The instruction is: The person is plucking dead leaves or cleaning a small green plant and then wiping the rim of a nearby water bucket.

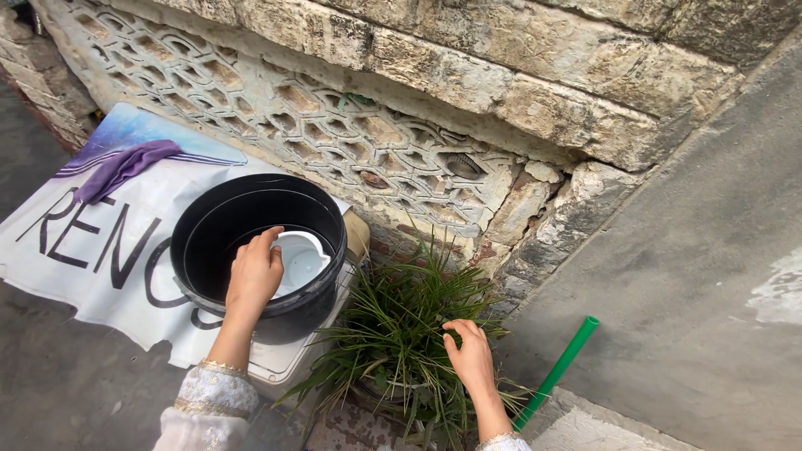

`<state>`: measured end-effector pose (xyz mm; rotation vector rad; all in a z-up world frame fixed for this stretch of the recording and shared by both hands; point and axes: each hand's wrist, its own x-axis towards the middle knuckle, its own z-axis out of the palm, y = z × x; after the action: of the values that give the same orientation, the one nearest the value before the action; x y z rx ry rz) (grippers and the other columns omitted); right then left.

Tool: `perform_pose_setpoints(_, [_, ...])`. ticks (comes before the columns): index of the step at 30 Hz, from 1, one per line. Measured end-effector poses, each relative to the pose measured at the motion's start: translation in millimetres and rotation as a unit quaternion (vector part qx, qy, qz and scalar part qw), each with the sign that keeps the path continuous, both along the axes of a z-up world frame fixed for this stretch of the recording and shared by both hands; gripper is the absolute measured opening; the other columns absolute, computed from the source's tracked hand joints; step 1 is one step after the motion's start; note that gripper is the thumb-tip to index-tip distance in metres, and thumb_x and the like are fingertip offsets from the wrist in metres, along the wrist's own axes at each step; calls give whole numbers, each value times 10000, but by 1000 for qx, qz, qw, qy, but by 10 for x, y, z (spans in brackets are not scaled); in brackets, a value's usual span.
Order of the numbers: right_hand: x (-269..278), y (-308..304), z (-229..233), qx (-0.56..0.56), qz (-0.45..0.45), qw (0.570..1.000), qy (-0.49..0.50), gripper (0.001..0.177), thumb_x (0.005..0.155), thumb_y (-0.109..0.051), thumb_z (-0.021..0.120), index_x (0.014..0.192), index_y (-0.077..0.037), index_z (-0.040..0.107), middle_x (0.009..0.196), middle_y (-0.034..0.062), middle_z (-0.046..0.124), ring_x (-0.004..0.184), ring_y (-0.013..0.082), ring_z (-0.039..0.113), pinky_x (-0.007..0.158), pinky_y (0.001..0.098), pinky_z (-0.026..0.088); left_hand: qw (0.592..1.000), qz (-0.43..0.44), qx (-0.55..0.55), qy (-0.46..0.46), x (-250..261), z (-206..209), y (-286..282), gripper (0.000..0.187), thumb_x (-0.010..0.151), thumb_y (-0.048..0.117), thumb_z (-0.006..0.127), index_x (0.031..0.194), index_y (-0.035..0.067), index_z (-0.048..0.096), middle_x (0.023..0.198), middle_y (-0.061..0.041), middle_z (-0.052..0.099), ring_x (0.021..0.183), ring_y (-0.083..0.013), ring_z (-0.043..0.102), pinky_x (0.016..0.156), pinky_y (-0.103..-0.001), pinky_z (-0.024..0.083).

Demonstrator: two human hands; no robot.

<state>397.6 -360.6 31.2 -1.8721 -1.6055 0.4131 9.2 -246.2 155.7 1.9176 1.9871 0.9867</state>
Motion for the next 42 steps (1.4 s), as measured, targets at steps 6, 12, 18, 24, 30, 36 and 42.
perform_pose_setpoints(6, [-16,-3,-46,-8,-3,1000,6,207,884,-192,703,1083,-149,738,1225,30,685,1189,271,613,990,396,502,1000,-8,-1,-17,-9,-22,14,380,987,176,534,1358,174,618,1291,-88,679,1177,-338,610,1014,-453,474])
perform_pose_setpoints(12, [51,-88,-126,-18,-8,999,30,216,895,-195,693,1099,-147,746,1254,32,682,1230,262,606,1005,401,490,999,-22,-45,1,-3,-9,47,360,983,214,555,1325,170,659,1242,-107,709,1129,-337,645,1005,-448,494])
perform_pose_setpoints(18, [174,-230,-104,-16,-35,998,46,221,922,-249,689,1111,-156,755,1263,10,682,1135,233,670,941,400,541,942,-125,-250,188,-290,-654,879,360,968,339,584,1284,206,694,1215,-100,729,1139,-300,683,1006,-417,523])
perform_pose_setpoints(24, [271,-453,-124,-10,-65,993,96,219,944,-232,667,1126,-134,740,1192,-3,699,993,178,715,818,341,571,857,-173,-396,280,-492,-1250,1994,386,977,354,602,1113,57,806,1036,-126,818,838,-277,789,755,-418,634])
perform_pose_setpoints(30, [390,-700,-88,-23,-90,988,121,204,937,-207,671,1109,-112,726,1156,4,695,959,166,730,775,356,581,808,-104,-534,226,-288,-1150,2105,326,942,318,647,1117,84,793,1009,-97,819,840,-266,769,761,-425,608])
perform_pose_setpoints(36, [546,-873,-169,16,-107,986,128,206,926,-201,680,1097,-97,725,1130,21,701,918,168,744,769,336,592,869,-103,-447,186,-516,-1850,2289,322,910,307,705,1106,67,795,953,-118,779,821,-267,721,747,-395,567])
perform_pose_setpoints(42, [521,-963,-138,-43,-104,986,120,196,943,-207,660,1105,-113,718,1136,7,692,983,146,730,760,344,581,764,-153,-625,47,-475,-2081,2449,191,974,185,629,861,32,628,746,-35,549,625,-164,496,556,-315,384])
